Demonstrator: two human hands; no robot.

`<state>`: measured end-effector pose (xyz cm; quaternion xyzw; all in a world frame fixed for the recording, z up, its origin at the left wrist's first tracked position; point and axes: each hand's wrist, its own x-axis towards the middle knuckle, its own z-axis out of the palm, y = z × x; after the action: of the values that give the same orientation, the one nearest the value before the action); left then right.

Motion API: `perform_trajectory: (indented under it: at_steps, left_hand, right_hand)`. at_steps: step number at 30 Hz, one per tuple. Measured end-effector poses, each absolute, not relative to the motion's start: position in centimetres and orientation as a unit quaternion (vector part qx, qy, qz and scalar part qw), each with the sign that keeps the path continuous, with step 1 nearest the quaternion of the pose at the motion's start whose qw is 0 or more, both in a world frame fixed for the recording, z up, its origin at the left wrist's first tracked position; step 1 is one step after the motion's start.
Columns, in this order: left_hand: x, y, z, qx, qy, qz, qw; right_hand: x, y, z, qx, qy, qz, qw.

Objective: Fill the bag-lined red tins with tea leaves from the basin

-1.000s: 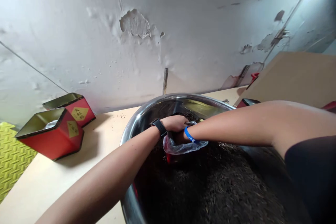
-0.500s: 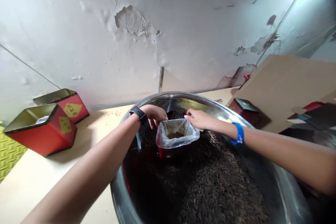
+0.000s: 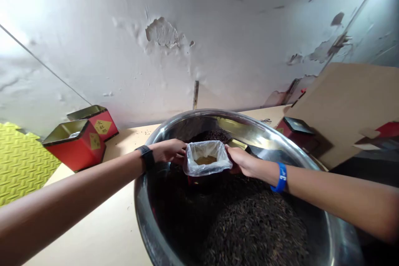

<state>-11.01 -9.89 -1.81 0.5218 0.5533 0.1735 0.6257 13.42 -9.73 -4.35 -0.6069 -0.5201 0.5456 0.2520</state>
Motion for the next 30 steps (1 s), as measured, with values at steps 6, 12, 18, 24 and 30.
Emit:
perform_trajectory:
  at_steps: [6,12,18,24,30]
  left_hand:
    - [-11.3,-15.3,-0.9,0.339,0.530,0.216,0.747]
    - [-9.8,-15.8,-2.4,0.377,0.560,0.289,0.679]
    - [-9.6,-14.3,-3.4,0.446,0.603,0.182,0.635]
    - [-10.5,-9.0,-0.9,0.551,0.672,0.181,0.461]
    - [-7.0,-3.3,3.3,0.850,0.430,0.082,0.292]
  right_hand:
    - [15.6,-12.6,-1.7,-0.541,-0.422,0.703,0.187]
    - [14.4,-13.8,-2.4,-0.564,-0.475,0.637,0.226]
    - [13.6,-14.0,-3.3,-0.614,-0.496,0.577,0.209]
    - [14.9,-9.1,-1.7,-0.620,-0.662,0.391,0.159]
    - [14.1,-2.2,-0.3,-0.599,-0.718,0.264,0.237]
